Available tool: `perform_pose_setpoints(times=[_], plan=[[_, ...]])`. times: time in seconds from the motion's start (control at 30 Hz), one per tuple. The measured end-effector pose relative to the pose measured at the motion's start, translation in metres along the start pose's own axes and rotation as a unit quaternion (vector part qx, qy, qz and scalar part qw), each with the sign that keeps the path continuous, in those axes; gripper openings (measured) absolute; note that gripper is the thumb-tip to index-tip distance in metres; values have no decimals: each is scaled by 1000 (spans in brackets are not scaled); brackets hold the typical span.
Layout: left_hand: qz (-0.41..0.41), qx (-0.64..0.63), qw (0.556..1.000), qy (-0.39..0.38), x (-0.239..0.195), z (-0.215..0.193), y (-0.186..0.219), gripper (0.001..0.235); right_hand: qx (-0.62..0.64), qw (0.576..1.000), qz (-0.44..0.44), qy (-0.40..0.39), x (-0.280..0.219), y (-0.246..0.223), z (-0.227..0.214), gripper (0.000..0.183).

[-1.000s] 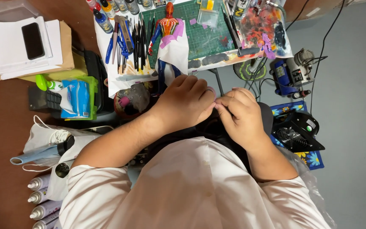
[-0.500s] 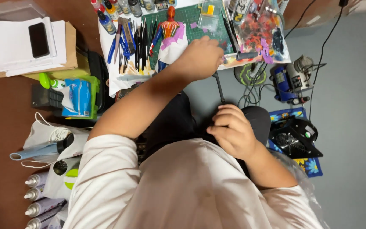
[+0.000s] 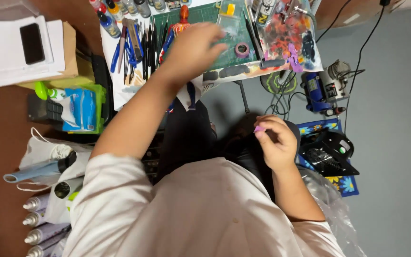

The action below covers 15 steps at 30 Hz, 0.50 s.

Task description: Applying masking tape and paper to an action figure in preparation for painting.

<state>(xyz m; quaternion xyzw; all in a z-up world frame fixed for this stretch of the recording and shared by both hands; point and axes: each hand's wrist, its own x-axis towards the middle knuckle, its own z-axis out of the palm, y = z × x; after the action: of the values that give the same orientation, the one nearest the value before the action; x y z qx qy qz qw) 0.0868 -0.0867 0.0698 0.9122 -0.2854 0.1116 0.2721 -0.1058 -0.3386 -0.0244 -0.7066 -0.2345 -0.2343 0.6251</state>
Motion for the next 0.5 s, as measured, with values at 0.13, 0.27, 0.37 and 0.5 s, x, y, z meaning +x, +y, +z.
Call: perform_pose_setpoints(times=[0.13,0.27,0.37,0.5], plan=[[-110,-9,994,6,-77,-43,-1,18,84,993,70,50,4,45,13,21],[-119,-59,989,62,-113,-35,-16,12,188,969,157,20,52,66,55,54],[-115,-83,989,51,-109,-39,-7,18,235,954,179,43,102,77,95,25],[-118,-43,992,27,-93,-41,-14,21,337,923,180,45,158,76,127,8]])
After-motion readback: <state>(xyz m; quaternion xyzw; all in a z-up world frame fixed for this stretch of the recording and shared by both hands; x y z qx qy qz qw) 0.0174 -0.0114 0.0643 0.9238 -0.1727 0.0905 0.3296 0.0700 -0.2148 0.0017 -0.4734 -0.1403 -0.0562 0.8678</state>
